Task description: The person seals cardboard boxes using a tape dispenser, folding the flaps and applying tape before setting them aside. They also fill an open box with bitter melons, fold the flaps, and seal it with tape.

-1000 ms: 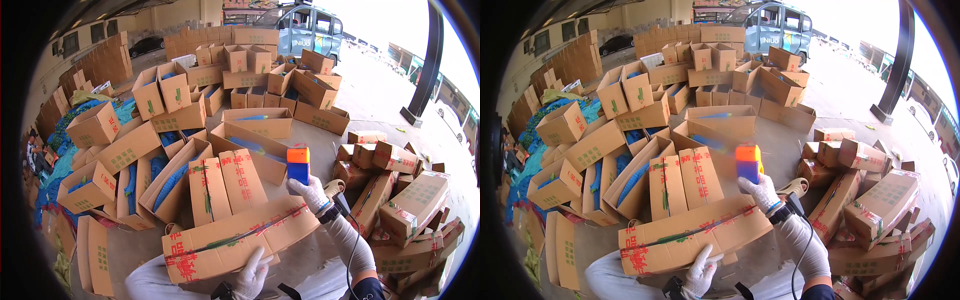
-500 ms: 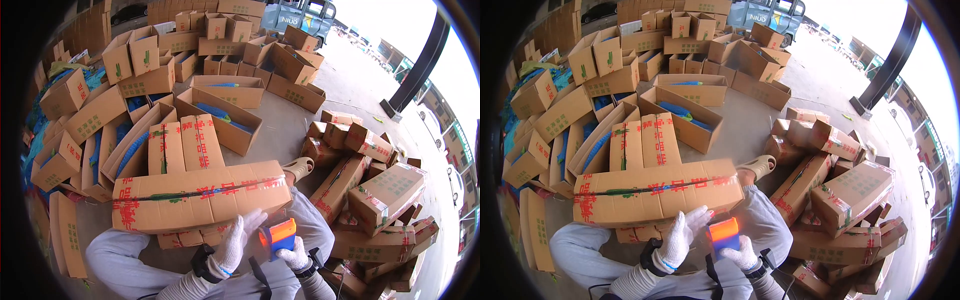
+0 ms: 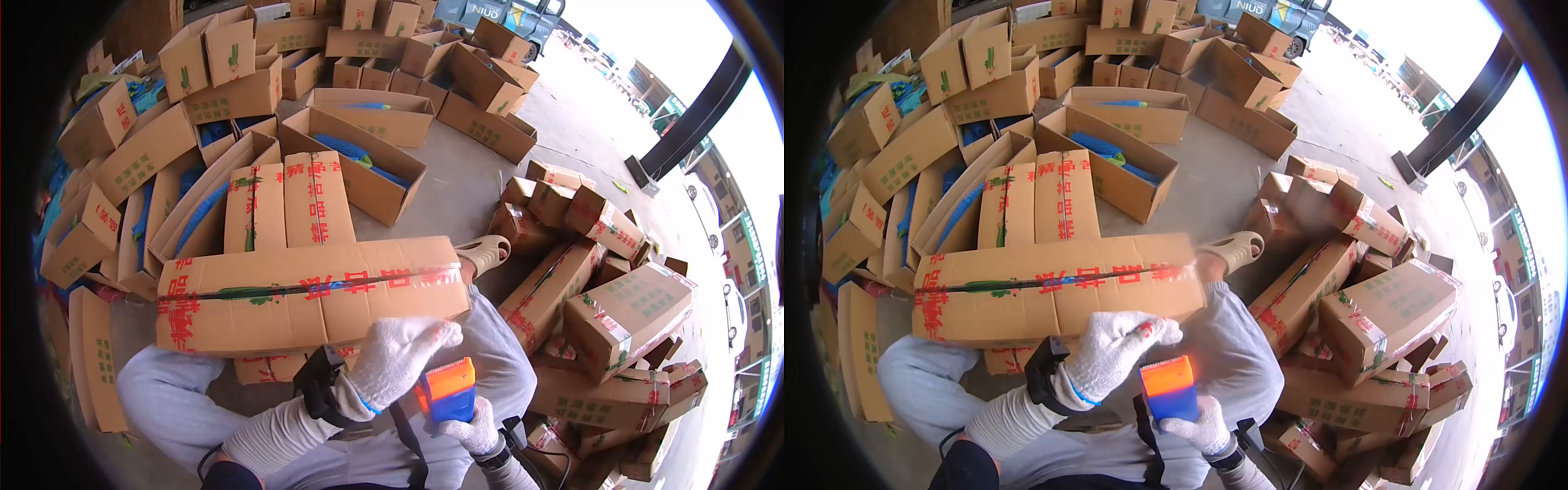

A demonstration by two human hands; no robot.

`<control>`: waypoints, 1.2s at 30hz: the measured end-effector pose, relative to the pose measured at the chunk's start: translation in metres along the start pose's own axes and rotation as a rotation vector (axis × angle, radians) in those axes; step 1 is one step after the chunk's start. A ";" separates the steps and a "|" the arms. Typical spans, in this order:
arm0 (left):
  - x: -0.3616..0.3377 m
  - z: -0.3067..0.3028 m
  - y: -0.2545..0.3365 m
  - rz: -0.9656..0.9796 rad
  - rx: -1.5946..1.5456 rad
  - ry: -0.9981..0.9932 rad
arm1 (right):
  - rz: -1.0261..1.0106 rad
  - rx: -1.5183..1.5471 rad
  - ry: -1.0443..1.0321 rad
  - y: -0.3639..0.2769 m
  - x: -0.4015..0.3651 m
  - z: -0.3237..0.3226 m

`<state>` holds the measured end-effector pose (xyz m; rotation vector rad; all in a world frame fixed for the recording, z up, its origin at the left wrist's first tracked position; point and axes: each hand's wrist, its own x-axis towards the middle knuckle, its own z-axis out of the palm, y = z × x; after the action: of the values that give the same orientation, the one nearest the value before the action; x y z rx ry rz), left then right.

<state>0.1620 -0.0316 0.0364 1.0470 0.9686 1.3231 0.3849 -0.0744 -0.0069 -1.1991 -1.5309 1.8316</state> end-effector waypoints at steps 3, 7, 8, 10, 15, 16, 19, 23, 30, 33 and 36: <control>0.080 -0.032 0.045 0.191 0.102 0.078 | 0.079 0.130 0.020 0.021 -0.006 -0.007; 0.166 -0.077 -0.030 0.127 1.042 0.092 | 0.161 0.262 0.047 0.057 0.026 -0.024; 0.175 -0.087 -0.048 0.023 1.105 -0.010 | 0.209 0.114 0.008 0.077 0.038 -0.035; 0.184 -0.092 -0.053 -0.141 1.247 -0.079 | 0.157 0.073 -0.161 0.101 0.066 -0.045; 0.177 -0.106 -0.054 -0.153 1.057 0.167 | 0.292 0.256 -0.569 0.250 0.138 -0.076; 0.178 -0.112 -0.068 0.014 1.044 0.141 | 0.328 0.266 -0.604 0.261 0.151 -0.081; 0.167 -0.097 -0.034 -0.175 1.025 -0.004 | 0.346 0.191 -0.581 0.239 0.197 -0.092; 0.173 -0.094 -0.050 -0.167 0.711 0.301 | 0.264 0.087 -0.484 0.201 0.302 -0.095; 0.184 -0.087 -0.069 -0.048 0.502 0.777 | -0.269 -0.067 -0.449 -0.046 0.539 -0.101; 0.188 -0.096 -0.067 -0.138 0.186 0.778 | -0.471 -0.107 -0.464 -0.144 0.515 -0.084; 0.190 -0.101 -0.064 -0.198 -0.197 0.548 | -0.514 -0.124 -0.503 -0.160 0.451 -0.082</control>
<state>0.0878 0.1639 -0.0449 0.4249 1.2753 1.5335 0.1955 0.3720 -0.0011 -0.3261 -2.0113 1.7630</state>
